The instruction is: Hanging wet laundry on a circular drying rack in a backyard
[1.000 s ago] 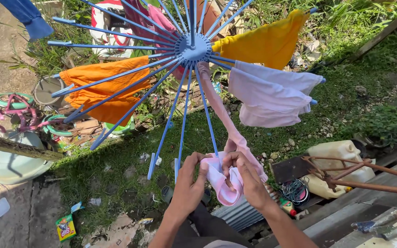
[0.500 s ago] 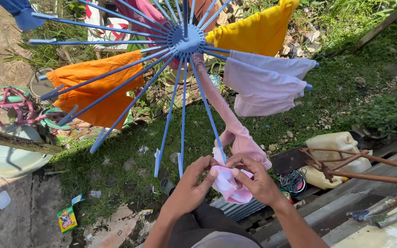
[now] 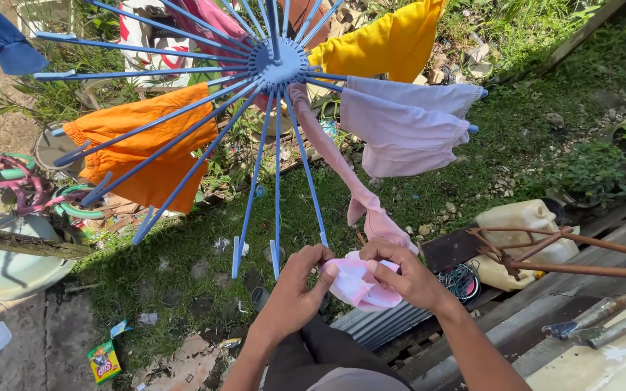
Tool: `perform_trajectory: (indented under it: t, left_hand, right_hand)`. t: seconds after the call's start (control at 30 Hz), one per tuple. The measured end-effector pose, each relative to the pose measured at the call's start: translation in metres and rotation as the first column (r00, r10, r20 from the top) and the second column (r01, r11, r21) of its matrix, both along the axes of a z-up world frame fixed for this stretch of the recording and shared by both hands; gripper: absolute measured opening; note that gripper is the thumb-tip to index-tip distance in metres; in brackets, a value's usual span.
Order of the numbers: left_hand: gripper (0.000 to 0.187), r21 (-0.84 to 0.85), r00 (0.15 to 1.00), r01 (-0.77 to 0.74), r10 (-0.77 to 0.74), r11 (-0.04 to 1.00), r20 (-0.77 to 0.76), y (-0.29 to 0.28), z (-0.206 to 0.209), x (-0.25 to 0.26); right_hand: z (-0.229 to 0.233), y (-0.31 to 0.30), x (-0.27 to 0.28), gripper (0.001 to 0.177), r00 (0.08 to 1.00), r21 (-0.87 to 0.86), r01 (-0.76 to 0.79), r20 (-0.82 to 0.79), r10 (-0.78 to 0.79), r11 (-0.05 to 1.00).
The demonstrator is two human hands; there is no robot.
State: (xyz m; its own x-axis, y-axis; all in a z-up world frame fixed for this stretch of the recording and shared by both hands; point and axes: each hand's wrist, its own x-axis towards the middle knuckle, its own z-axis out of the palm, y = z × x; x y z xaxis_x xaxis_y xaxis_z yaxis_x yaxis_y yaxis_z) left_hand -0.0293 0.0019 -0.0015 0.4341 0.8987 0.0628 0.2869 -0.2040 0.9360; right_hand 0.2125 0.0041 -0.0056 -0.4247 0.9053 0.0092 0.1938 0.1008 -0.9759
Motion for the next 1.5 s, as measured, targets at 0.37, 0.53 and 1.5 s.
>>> perform_trajectory:
  t: [0.37,0.53,1.5]
  left_hand:
    - [0.031,-0.021,0.956,-0.28,0.281,0.96,0.082,0.003,-0.018,0.006]
    - [0.031,-0.038,0.913,-0.399,0.401,0.916,0.077,0.009,-0.025,0.01]
    - [0.024,-0.131,0.749,-0.471,0.473,0.873,0.463,0.058,-0.068,-0.006]
  right_hand:
    - [-0.001,0.009,-0.031,0.034,0.997,-0.112,0.073,-0.018,-0.076,0.991]
    - [-0.01,0.008,-0.045,0.028,0.992,-0.099,0.122,0.039,-0.119,0.988]
    - [-0.001,0.077,-0.085,0.02,0.976,-0.284,0.058,-0.185,-0.114,0.957]
